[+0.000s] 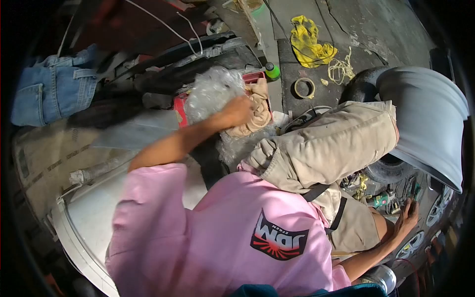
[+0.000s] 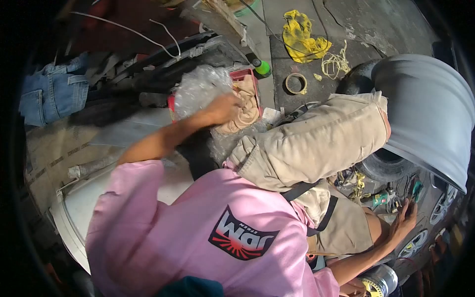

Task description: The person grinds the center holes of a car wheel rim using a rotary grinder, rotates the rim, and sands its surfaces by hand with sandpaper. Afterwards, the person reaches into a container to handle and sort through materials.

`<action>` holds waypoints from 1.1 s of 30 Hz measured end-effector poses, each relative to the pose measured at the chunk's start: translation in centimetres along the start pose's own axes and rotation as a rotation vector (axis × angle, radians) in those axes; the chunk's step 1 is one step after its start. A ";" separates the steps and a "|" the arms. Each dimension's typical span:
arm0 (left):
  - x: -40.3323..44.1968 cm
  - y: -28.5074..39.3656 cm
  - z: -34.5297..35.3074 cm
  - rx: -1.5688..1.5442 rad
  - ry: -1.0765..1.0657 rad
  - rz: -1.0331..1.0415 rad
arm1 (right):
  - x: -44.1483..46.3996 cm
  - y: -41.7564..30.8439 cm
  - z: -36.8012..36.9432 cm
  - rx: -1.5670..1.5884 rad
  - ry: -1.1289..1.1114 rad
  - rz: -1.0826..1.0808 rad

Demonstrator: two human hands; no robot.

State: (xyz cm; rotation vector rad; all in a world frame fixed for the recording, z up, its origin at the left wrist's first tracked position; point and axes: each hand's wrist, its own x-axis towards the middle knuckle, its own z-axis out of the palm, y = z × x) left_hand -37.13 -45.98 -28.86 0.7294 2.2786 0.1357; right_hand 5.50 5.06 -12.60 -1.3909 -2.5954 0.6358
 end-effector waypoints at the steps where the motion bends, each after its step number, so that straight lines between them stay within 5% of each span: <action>1: -0.2 -0.1 -2.6 0.081 -0.199 -0.052 | 0.2 1.3 0.0 -0.015 -0.012 -0.040; 3: -3.5 -0.6 -7.2 0.346 0.099 0.011 | 0.4 2.3 -0.5 -0.070 -0.064 -0.045; 5: -6.2 -1.8 -9.8 0.493 0.172 -0.183 | 0.3 1.8 -0.4 -0.024 -0.068 0.012; 8: -6.3 -7.3 -8.4 0.395 -0.085 -0.505 | 0.2 1.9 -0.2 0.044 -0.046 0.059; 11: -4.2 -12.3 -3.2 0.173 -0.180 -0.531 | 0.2 1.9 -0.2 -0.015 -0.032 0.017; 14: -1.2 -15.1 0.2 -0.076 -0.001 -0.179 | 0.5 3.1 -0.1 -0.134 -0.027 -0.111; 23: 7.3 -12.8 9.4 -0.342 0.069 -0.273 | 0.8 1.2 0.0 -0.076 -0.044 -0.022; 33: 3.7 -16.8 -1.0 -0.585 -0.385 -0.138 | 0.5 1.5 0.0 -0.253 -0.062 -0.096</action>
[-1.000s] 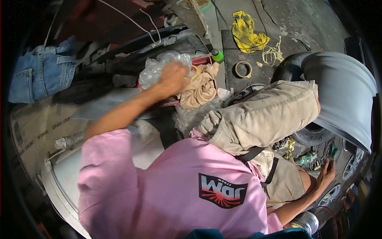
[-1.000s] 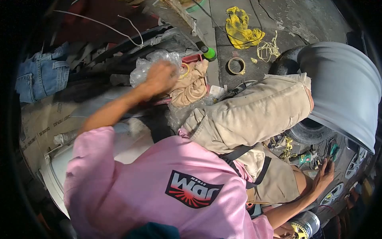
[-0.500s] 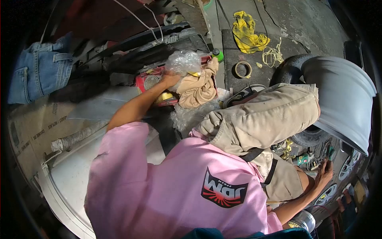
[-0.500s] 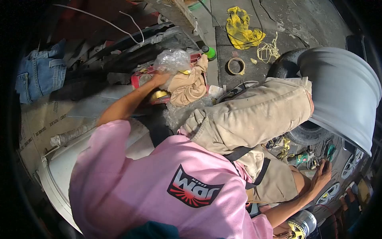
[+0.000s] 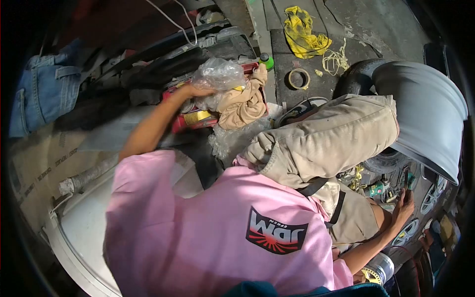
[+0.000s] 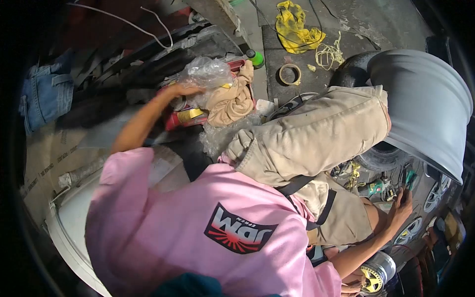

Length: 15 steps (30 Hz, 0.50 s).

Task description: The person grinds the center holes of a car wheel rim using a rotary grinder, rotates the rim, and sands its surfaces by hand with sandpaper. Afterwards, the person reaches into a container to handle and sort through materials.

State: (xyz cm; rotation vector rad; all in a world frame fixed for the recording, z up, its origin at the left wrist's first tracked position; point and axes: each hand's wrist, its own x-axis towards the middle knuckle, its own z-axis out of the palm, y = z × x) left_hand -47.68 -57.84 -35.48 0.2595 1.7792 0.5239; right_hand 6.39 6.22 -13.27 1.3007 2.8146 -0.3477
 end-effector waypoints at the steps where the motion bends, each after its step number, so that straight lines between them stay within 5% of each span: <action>1: -1.4 -1.8 -2.0 0.048 0.040 -0.037 | -0.2 0.3 -0.1 0.006 -0.008 0.010; 3: -4.6 -2.2 -4.8 0.442 0.248 -0.166 | -0.7 -1.1 0.1 0.098 0.072 0.033; 5: -3.0 -11.2 -5.8 0.618 0.468 -0.272 | -1.1 -0.7 0.3 0.089 0.112 -0.008; 6: -6.8 -5.1 -3.6 0.548 0.358 -0.404 | -1.3 -0.7 0.2 0.073 0.149 -0.058; 8: -3.3 -12.8 -2.8 0.632 0.360 -0.419 | -1.3 -0.6 -0.1 0.056 0.090 0.021; 11: -2.3 -13.3 1.4 0.369 0.548 -0.589 | -1.7 -0.5 0.2 0.059 0.099 0.028; 15: -2.6 -10.5 2.8 0.403 0.655 -0.687 | -1.9 -0.5 -0.6 0.063 0.068 0.036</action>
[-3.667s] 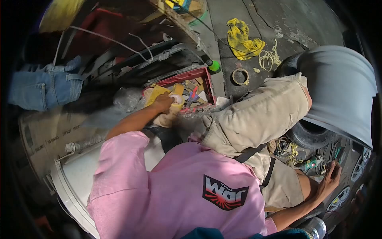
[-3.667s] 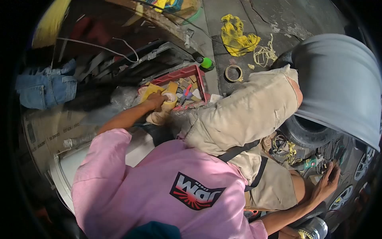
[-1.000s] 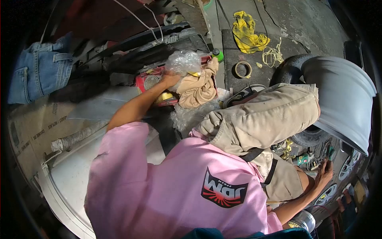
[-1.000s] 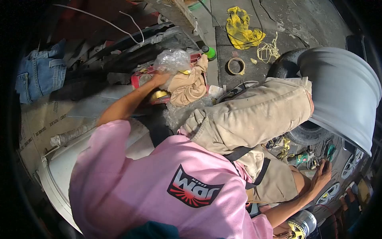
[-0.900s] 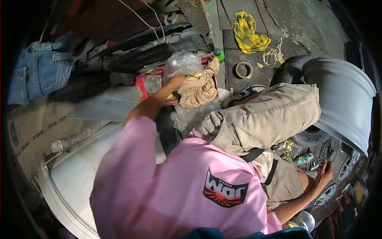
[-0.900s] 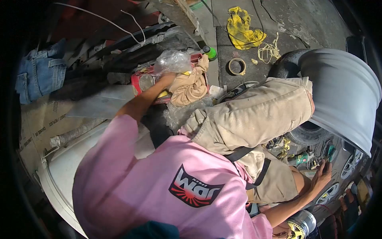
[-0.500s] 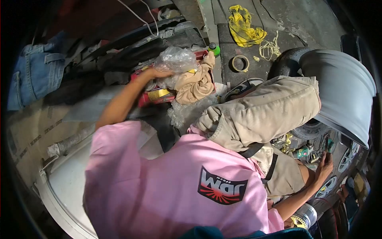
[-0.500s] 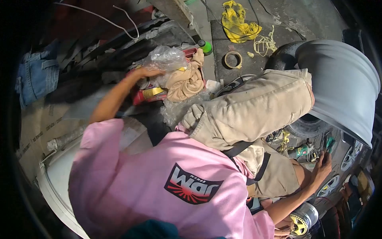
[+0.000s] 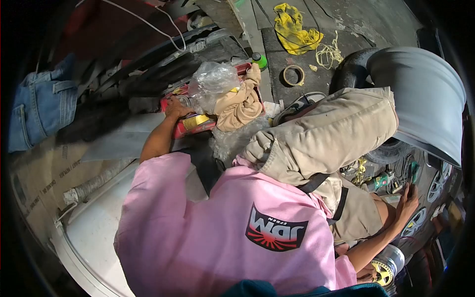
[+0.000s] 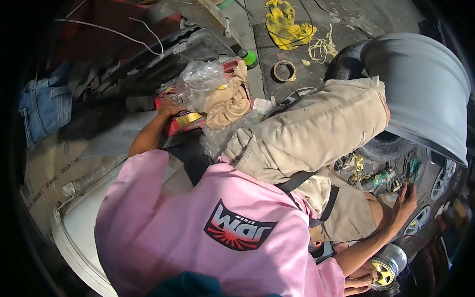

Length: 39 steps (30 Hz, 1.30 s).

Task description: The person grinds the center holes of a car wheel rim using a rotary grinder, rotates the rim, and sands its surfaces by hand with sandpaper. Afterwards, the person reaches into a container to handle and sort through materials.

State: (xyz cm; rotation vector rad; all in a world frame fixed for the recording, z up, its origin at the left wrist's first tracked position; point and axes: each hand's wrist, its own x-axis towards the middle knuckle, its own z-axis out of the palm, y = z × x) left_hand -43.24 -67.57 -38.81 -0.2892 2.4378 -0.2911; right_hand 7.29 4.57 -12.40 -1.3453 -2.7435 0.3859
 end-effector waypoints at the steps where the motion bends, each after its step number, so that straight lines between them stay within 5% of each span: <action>1: 0.0 -0.3 -0.2 0.004 0.003 0.004 | 0.1 0.1 -0.2 -0.037 -0.029 0.008; 11: -6.9 -0.6 -15.2 0.171 -0.241 0.148 | 0.1 -0.4 0.5 -0.027 0.049 -0.021; 13: -12.8 4.4 -18.8 0.613 -0.305 0.157 | 0.0 -0.9 0.3 0.021 0.118 -0.077; 16: -19.6 9.8 -20.1 0.940 -0.246 0.465 | -0.4 -3.4 -0.6 0.086 0.081 0.019; 20: -27.6 16.1 -25.5 0.575 -0.140 0.814 | -1.0 -2.9 -0.9 0.083 0.086 0.055; 24: -28.6 23.4 -24.9 0.136 0.284 1.263 | -1.6 -2.0 -1.0 0.024 0.049 0.163; 32: -17.4 47.2 -11.2 -0.006 0.454 1.277 | -1.4 -0.7 -0.2 0.107 0.061 0.130; 37: -16.9 47.0 -8.2 -0.015 0.420 1.295 | -1.6 -0.2 -0.1 0.116 0.011 0.145; 39: -17.8 41.8 -11.5 0.021 0.416 1.518 | -1.1 -0.1 -0.1 -0.029 0.022 0.105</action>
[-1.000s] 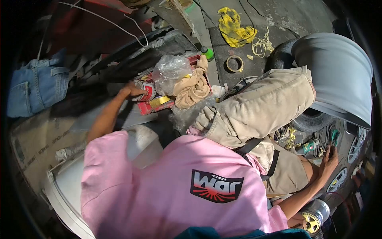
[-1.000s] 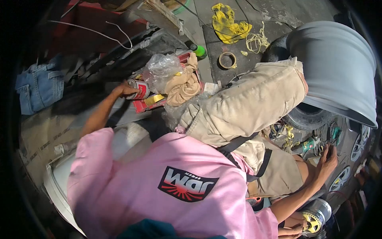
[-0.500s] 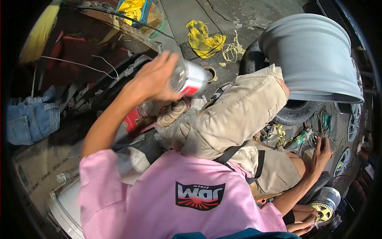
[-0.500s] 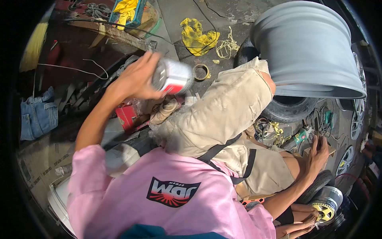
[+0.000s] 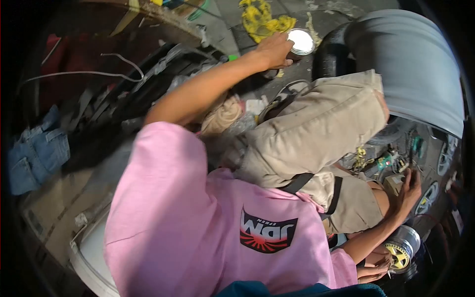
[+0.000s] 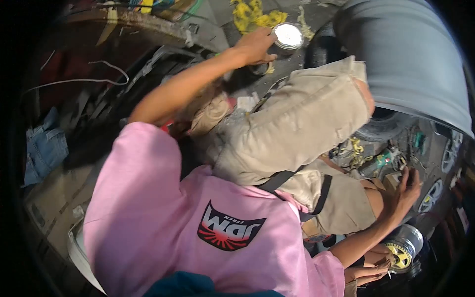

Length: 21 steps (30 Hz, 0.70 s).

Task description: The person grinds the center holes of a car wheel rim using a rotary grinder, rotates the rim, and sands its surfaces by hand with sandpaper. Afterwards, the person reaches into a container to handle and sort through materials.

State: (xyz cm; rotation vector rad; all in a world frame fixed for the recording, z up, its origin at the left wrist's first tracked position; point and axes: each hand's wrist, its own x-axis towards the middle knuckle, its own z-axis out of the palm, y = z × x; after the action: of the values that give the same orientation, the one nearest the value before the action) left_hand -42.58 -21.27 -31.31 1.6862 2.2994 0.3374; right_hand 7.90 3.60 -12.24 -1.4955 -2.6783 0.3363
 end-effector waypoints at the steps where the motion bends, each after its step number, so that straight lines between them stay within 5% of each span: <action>1: -3.4 -0.4 -2.9 -0.114 -0.111 0.004 | 0.2 0.2 0.0 0.028 -0.033 0.041; 3: -9.9 -1.0 -8.4 -0.195 -0.640 -0.140 | 0.6 0.6 0.0 0.103 -0.027 0.050; 4: -15.1 -4.1 -6.9 -0.239 -0.556 0.092 | 0.8 0.8 0.0 0.154 -0.041 0.070; 5: -18.1 -4.5 -9.5 -0.299 -0.930 0.050 | 1.1 1.4 0.3 0.153 -0.016 0.073; 6: -21.9 -4.8 -9.8 -0.297 -1.209 -0.408 | 1.4 1.8 0.5 0.167 -0.018 0.038; 7: -25.0 -6.3 -9.0 -0.295 -1.444 -0.504 | 1.9 2.0 0.5 0.149 -0.057 0.037; 9: -33.0 -10.6 -6.1 -0.211 -1.383 -0.902 | 2.5 2.1 0.6 0.130 -0.093 0.036; 12: -39.3 -14.0 -3.7 0.170 -1.239 -0.749 | 2.4 2.2 0.8 0.073 -0.044 -0.066; 14: -41.9 -16.1 -2.2 0.022 -0.980 -0.984 | 2.3 3.3 1.2 -0.016 0.005 -0.146; 16: -44.1 -18.0 1.2 0.036 -0.801 -0.971 | 1.8 4.9 1.1 -0.113 0.030 -0.312; 18: -43.9 -19.0 2.3 -0.332 -0.722 -1.407 | 1.3 3.3 0.8 0.000 -0.086 0.025; 21: -43.0 -18.8 3.9 -0.484 -0.516 -1.552 | 0.7 3.7 1.5 -0.041 -0.076 -0.013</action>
State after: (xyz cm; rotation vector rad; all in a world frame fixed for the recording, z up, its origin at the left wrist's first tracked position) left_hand -45.67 -67.82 -38.01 -0.4000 2.1168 0.0524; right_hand 10.38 5.85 -14.52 -1.5051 -2.7685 0.3459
